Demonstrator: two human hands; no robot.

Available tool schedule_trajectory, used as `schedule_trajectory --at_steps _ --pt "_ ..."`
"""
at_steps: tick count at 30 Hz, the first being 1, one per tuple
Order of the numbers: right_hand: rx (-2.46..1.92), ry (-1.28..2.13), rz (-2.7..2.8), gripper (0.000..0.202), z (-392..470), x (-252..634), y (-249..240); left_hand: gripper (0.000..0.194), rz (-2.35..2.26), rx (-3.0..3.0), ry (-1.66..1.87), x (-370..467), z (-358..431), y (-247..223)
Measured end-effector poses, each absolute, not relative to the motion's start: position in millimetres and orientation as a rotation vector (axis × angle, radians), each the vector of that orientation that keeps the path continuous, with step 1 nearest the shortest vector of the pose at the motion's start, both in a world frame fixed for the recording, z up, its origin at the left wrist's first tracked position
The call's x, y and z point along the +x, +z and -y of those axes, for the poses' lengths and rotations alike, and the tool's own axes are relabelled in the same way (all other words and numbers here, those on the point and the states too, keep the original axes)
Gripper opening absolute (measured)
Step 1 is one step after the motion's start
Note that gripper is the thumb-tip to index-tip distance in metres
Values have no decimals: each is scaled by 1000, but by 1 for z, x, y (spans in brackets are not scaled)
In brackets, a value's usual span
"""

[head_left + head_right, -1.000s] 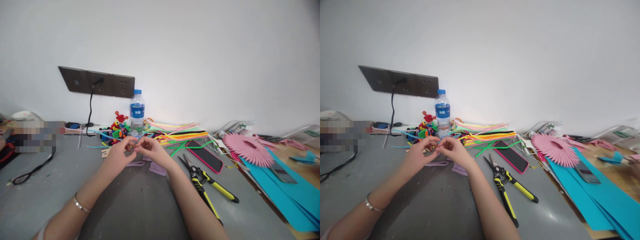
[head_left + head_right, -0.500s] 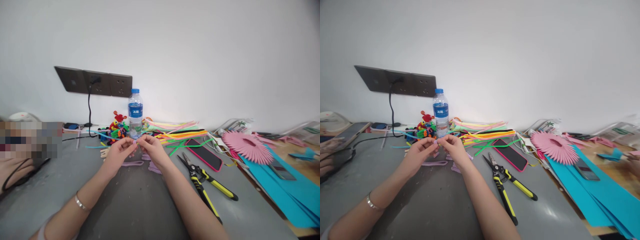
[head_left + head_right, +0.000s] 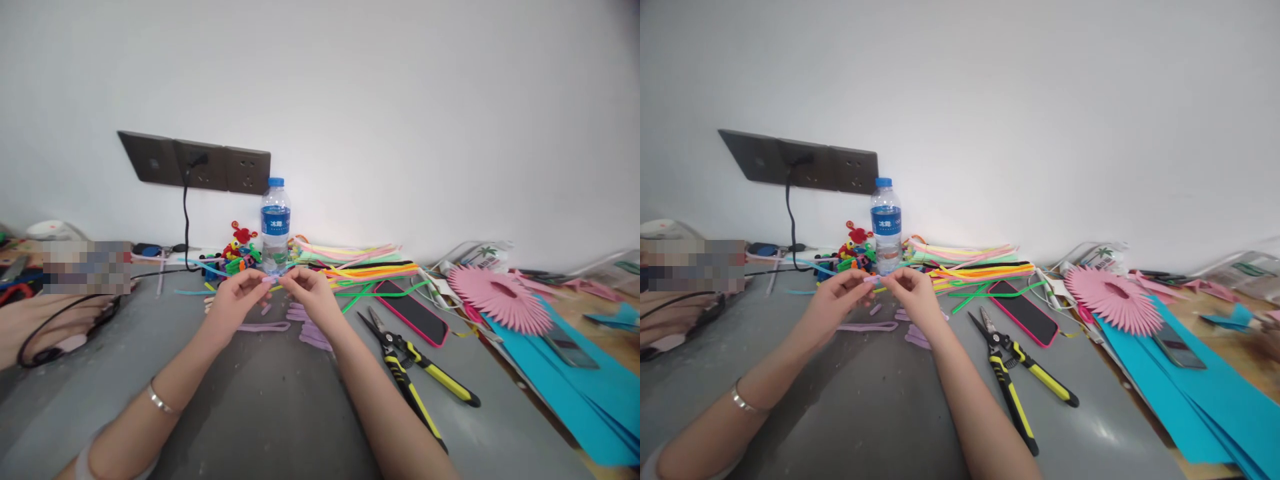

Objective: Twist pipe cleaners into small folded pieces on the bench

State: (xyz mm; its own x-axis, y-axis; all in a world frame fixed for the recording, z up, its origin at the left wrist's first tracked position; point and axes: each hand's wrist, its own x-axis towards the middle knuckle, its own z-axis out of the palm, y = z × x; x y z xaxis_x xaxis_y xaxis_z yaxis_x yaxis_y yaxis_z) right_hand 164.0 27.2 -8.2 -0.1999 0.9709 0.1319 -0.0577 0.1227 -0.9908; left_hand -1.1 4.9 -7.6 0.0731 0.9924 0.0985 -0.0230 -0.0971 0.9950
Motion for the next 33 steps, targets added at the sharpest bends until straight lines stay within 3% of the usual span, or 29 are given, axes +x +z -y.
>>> schedule_trajectory --at_steps 8,16,23,30,33 --pt "-892 1227 1516 31 -21 160 -6 29 -1059 1128 1256 6 -1 -5" --pt "-942 690 1709 21 -22 168 -2 27 -1219 1670 1001 -4 -3 -1" --pt "-930 1101 1710 28 -23 169 -5 27 -1266 1549 1213 -9 -4 -2" --pt "-903 904 1755 22 -20 175 7 27 -1091 1700 846 -7 -2 5" --pt "-893 1001 1676 23 -22 177 6 23 -1084 1496 968 -5 -3 4"
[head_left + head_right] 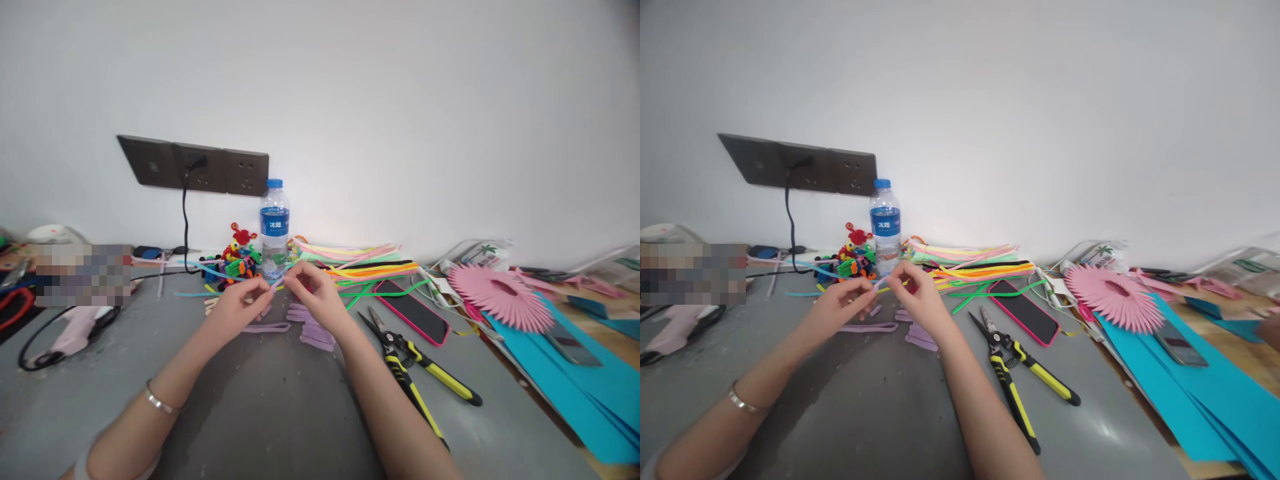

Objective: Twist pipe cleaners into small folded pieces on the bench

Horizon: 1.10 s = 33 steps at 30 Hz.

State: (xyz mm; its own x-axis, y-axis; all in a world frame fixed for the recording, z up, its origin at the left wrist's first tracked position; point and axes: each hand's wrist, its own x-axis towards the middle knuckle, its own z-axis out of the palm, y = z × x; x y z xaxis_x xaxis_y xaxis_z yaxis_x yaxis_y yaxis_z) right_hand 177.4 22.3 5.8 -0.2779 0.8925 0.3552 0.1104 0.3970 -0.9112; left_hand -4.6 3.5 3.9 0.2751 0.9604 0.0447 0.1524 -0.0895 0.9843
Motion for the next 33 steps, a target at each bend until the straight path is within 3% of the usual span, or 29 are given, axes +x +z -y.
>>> schedule_trajectory --at_steps 4,8,13,23,29,33 --pt "-908 1038 1571 28 -25 173 -1 40 -963 972 1113 -1 -3 4" --pt "-898 976 1573 30 -23 167 -3 37 -859 721 1026 1 -1 5" --pt "-886 925 1626 26 -21 167 -1 26 -811 701 1013 1 -3 1" --pt "-940 716 1575 19 -24 174 3 34 -972 1193 880 -1 2 0" --pt "-916 824 1433 24 -31 185 3 35 -991 1062 1108 -3 -3 1" --pt "-886 871 1583 23 -23 171 1 36 -939 991 1073 3 0 0"
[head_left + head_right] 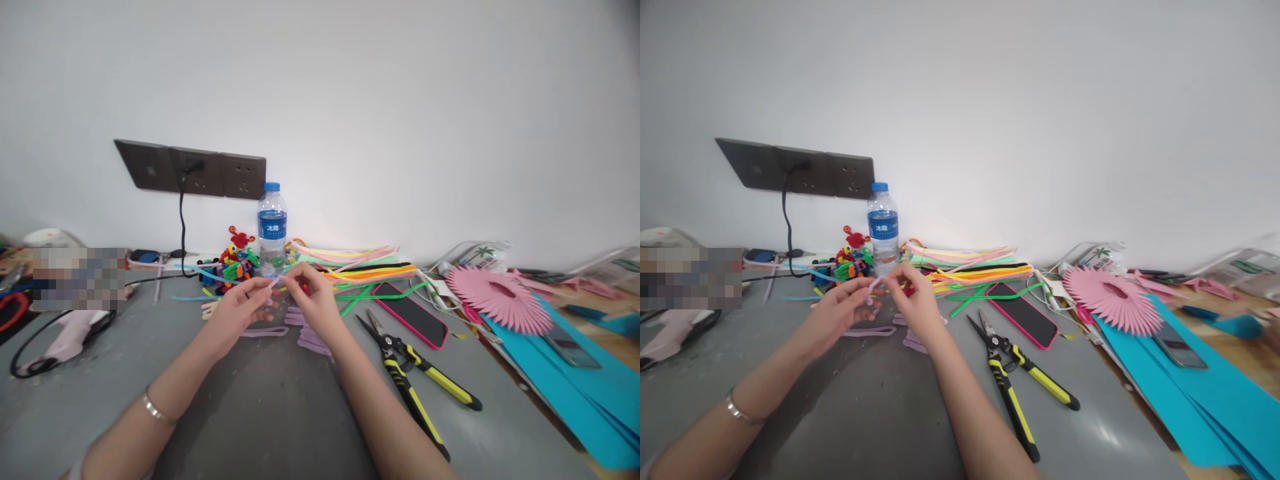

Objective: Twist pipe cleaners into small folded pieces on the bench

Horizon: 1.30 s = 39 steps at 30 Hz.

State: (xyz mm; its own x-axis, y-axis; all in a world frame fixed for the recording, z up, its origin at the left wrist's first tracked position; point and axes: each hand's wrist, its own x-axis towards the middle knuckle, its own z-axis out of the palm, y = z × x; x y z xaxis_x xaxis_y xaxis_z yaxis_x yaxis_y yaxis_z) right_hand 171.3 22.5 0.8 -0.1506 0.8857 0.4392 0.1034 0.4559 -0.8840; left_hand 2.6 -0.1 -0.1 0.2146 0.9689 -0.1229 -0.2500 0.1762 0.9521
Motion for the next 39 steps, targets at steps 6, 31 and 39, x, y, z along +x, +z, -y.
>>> schedule_trajectory --at_steps 6,31,39 --pt "-903 819 1554 24 -22 168 -1 31 -926 914 1116 4 0 -2" --pt "-875 690 1644 18 -23 168 -3 42 -1036 1462 718 4 4 -3" --pt "-879 815 1504 23 -24 166 -5 36 -1043 1034 1126 -5 -7 -5"
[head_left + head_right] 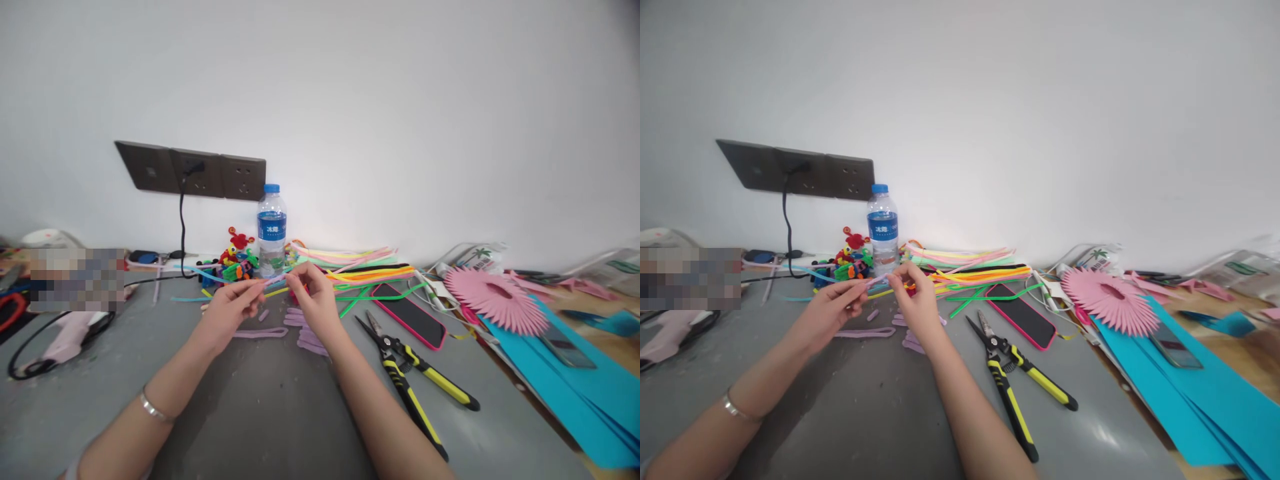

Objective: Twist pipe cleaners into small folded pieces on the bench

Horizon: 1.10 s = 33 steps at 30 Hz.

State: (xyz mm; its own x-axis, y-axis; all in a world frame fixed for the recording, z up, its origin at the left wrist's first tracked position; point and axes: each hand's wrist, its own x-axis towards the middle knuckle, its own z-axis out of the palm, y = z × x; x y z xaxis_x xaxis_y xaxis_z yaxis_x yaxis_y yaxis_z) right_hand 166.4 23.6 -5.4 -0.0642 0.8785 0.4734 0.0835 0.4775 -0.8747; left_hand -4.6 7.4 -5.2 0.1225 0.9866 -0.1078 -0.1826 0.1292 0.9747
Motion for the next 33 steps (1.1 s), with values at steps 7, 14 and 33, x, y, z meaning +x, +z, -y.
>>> schedule_trajectory --at_steps 7,14,33 --pt "-874 814 1475 22 -24 169 -6 33 -991 1157 810 3 2 3" --pt "-854 802 1437 18 -28 174 -4 35 -991 1132 1004 -1 0 2" --pt "-775 954 1303 27 -29 169 -3 39 -1171 1361 1250 -21 -11 4"
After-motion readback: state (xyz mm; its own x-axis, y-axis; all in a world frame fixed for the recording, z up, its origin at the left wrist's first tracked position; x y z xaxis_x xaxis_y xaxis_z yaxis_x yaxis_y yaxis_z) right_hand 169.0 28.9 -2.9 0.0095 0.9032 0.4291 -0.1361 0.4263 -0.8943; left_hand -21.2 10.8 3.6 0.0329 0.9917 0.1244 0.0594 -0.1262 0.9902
